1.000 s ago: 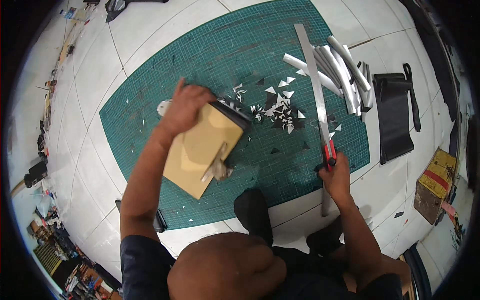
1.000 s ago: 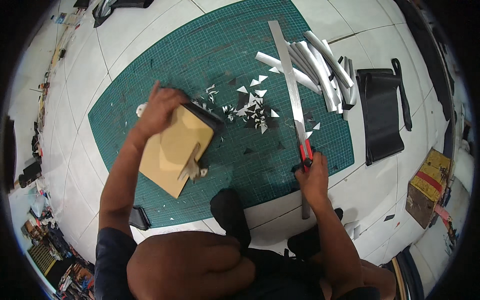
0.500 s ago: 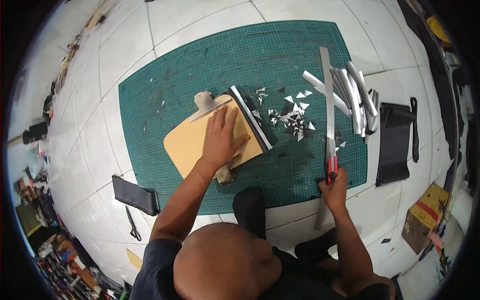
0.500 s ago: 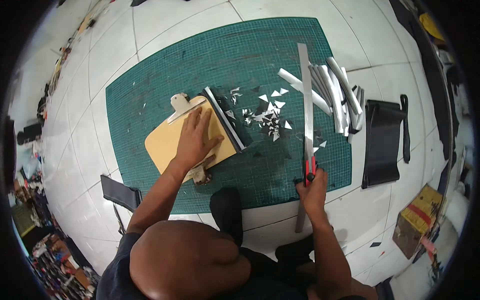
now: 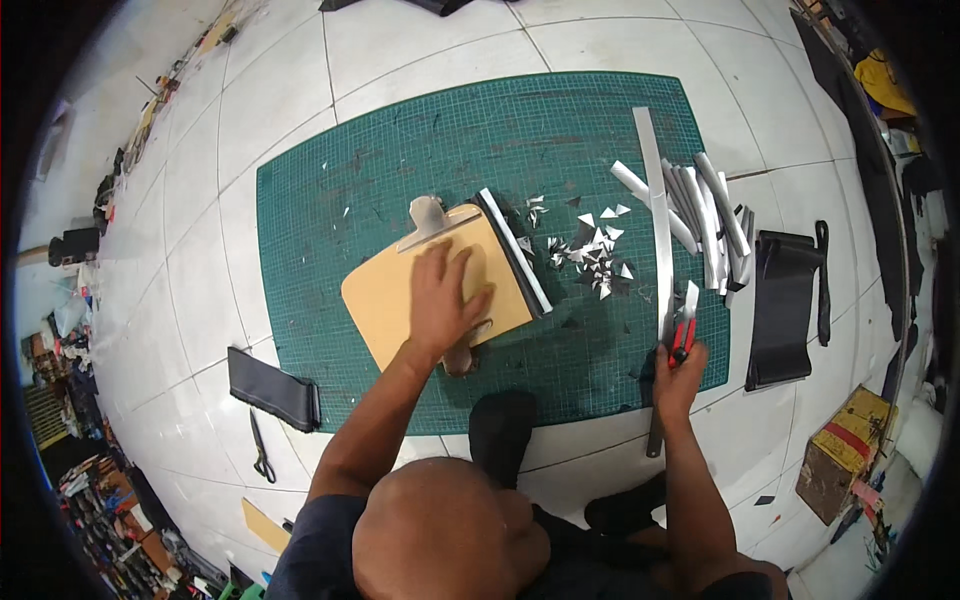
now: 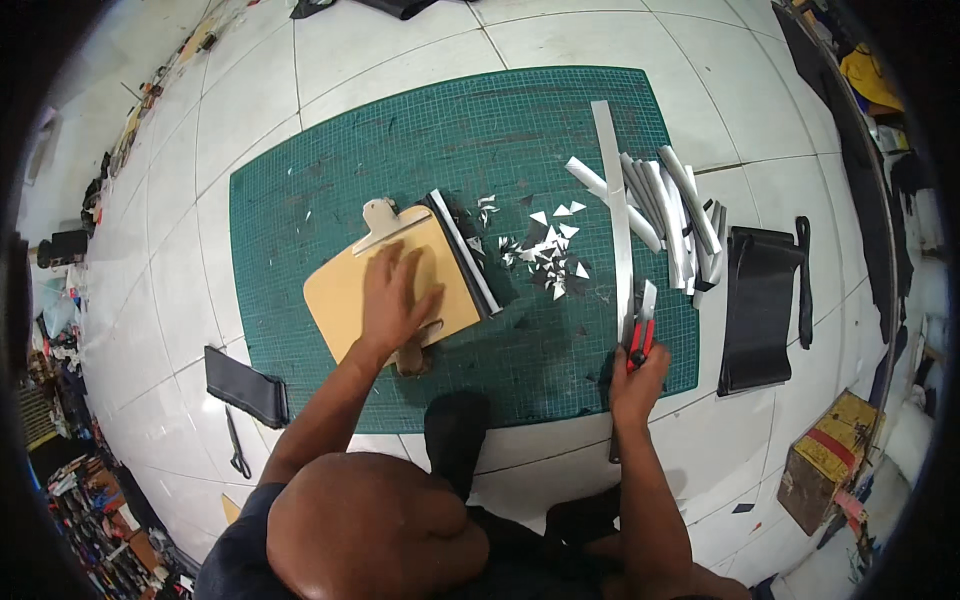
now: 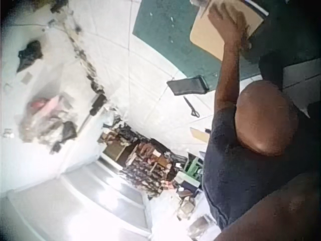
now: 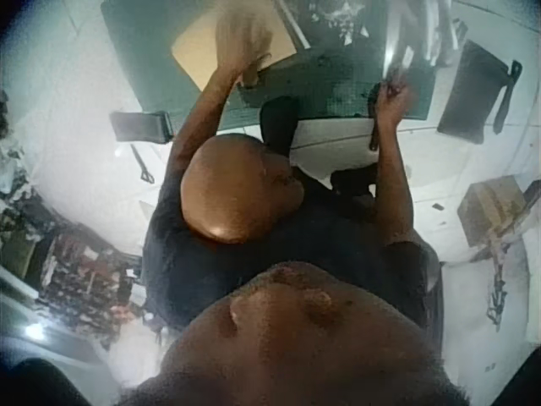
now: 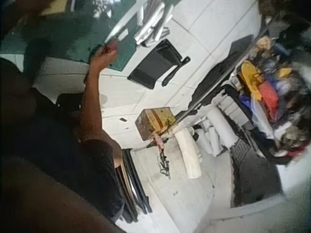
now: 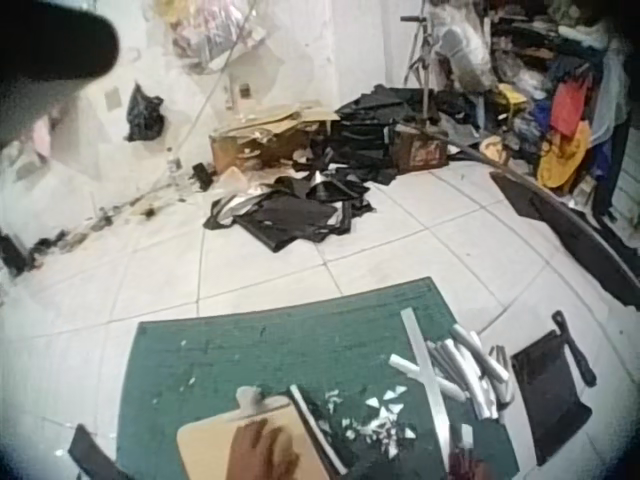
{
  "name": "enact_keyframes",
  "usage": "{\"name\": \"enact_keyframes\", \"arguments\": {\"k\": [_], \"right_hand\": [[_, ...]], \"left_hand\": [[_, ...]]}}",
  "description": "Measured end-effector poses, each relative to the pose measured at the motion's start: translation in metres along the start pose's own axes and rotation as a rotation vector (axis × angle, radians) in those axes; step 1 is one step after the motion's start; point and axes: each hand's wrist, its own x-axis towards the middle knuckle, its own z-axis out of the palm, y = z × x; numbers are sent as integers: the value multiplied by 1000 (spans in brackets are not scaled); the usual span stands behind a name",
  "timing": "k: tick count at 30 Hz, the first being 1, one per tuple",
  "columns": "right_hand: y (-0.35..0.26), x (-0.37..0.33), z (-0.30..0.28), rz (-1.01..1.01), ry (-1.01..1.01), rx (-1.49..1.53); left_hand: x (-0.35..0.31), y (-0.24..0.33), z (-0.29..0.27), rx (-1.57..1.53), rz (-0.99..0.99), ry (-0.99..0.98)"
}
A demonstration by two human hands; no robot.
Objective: The person uses a utility knife and a metal ruler to cut strips of silver material on a green cutting mat, then uses the knife to trim triangular notches into the edge of a tan material held in place by metal clamps.
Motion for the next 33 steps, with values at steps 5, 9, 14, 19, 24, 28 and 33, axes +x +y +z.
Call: {"name": "enact_keyframes", "arguments": {"k": [5,9,14,19,24,28,33], "right_hand": [[-14,11,6,-187,-162,-305],[-25,17,16,-298,-184,-391],[-53,35,15,-412,-124,-330],[-152,94,38,-555,-286,80],[-276,116,108,-825,-490,138],[-333,112,162,-910,-584,37],[-357,94,193,-922,-702,-236]], "left_hand": [[-52,-15,-12,125,-162,135],[-51,-17,-5,167,-127,183],[-51,-30,-10,145,-151,179],[-51,-47,-10,60,-152,129],[-55,-57,-11,79,-101,174],[-50,-53,-5,65,-99,192],[-54,-58,-4,99,-130,163]]}}
